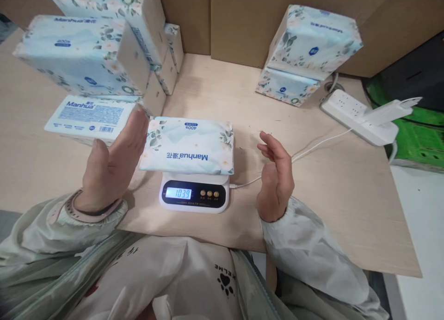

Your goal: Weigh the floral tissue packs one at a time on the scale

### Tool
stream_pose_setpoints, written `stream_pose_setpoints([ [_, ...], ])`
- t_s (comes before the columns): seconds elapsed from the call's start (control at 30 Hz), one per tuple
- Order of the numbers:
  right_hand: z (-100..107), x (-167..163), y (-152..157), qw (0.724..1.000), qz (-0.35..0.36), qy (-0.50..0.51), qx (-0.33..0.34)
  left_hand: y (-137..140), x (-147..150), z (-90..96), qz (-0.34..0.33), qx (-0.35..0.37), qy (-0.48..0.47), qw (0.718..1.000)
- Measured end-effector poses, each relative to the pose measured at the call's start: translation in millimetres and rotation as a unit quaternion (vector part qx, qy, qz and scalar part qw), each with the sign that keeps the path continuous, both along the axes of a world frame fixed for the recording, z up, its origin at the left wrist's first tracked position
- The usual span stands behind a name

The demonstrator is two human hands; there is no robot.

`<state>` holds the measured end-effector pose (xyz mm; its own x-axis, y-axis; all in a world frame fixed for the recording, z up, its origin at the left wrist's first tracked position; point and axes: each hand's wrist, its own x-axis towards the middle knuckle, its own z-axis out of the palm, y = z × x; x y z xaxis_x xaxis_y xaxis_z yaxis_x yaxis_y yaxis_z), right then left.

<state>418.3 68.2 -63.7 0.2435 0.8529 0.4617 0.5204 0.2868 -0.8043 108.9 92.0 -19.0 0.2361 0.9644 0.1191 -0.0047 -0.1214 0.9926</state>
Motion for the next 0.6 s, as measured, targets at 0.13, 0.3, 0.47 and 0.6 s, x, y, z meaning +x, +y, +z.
stream_pose_setpoints([
  [0.13,0.4,-0.5,-1.2,1.0,0.008,0.003,0.001,2.2,-3.6,2.0,0.009,-0.012,0.011,1.0],
  [0.3,7.3,-3.8,-5.0,1.0,0.016,0.025,0.0,-8.7,-5.8,12.2,0.058,-0.035,0.021,0.998],
  [0.47,12.4,-3.8,-9.8,0.998,0.036,0.055,-0.01,-38.5,-10.3,22.9,0.128,-0.028,0.005,0.991],
  [0.6,15.0,-6.5,-16.4,0.986,0.121,0.046,-0.102,-40.2,-17.0,26.3,0.03,-0.155,0.038,0.987],
])
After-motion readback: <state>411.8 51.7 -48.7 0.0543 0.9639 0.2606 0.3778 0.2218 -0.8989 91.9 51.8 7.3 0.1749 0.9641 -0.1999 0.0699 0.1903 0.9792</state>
